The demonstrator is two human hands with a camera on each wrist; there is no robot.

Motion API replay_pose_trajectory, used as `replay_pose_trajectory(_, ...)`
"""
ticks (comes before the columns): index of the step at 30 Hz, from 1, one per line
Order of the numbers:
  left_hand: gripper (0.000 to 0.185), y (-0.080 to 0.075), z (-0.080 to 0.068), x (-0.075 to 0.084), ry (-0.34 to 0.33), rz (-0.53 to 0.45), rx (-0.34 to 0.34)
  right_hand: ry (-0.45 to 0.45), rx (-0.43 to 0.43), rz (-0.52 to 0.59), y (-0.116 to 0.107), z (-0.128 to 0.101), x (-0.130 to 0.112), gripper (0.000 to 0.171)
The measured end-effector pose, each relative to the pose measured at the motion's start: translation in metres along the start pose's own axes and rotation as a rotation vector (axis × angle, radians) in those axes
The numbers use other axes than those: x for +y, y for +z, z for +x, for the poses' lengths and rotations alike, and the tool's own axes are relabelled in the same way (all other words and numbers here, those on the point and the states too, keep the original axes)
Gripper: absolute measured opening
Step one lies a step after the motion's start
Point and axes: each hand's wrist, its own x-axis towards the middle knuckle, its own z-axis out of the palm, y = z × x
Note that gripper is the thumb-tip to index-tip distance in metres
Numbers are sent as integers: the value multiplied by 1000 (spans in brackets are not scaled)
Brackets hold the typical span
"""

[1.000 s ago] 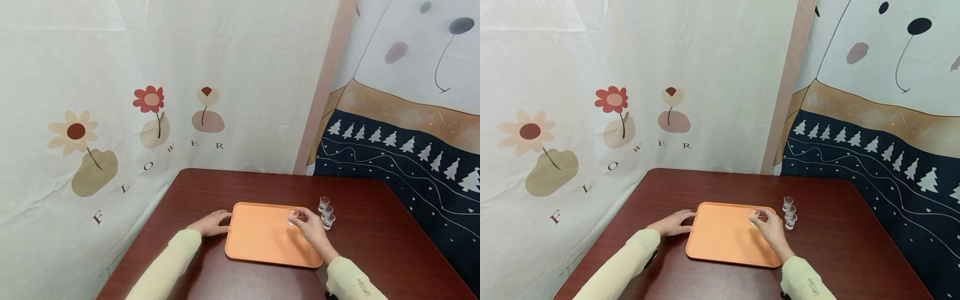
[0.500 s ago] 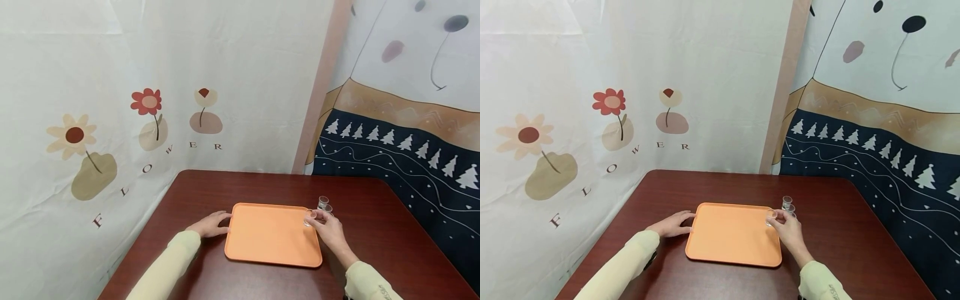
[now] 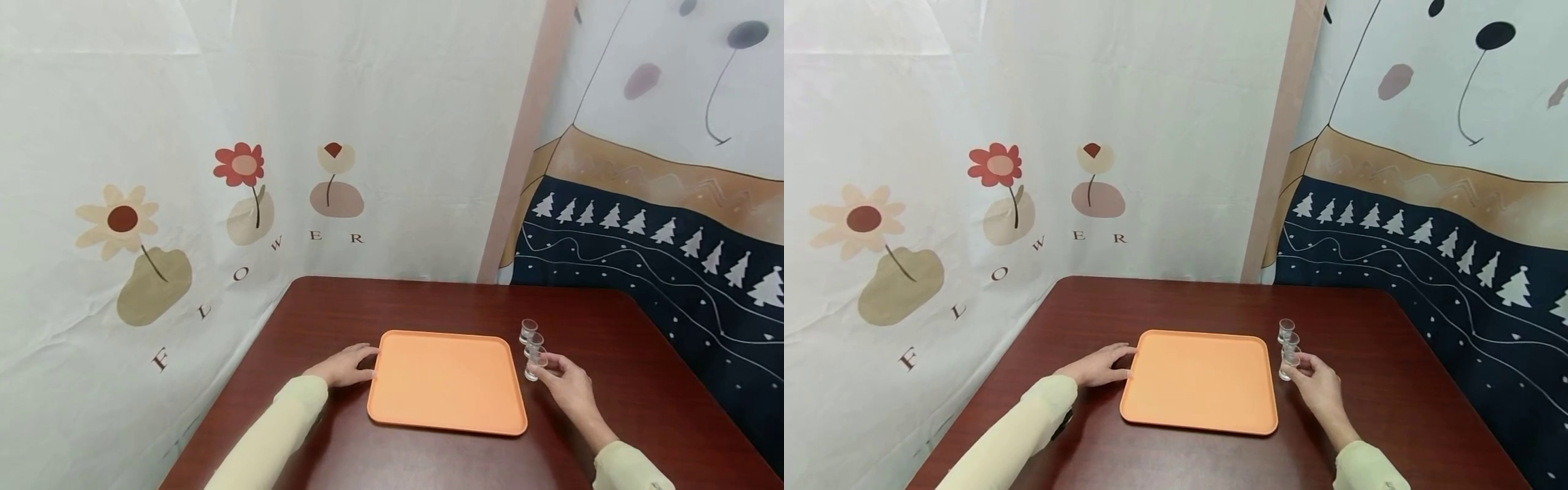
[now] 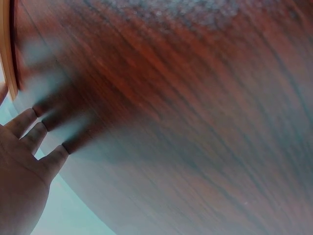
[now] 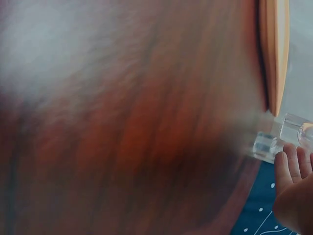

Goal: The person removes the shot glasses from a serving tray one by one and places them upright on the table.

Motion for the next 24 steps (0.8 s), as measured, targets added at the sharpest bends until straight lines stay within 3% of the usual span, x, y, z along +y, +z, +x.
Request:
replay_pose_trajectory(8,62,-1,-5,-3,-19,-6,2,11,28,-20,0,-2,11,47)
replay_pose_trajectory(24,60,-2,-2,5,11,7,-9,31,-56,-32,-8,-5,20,71)
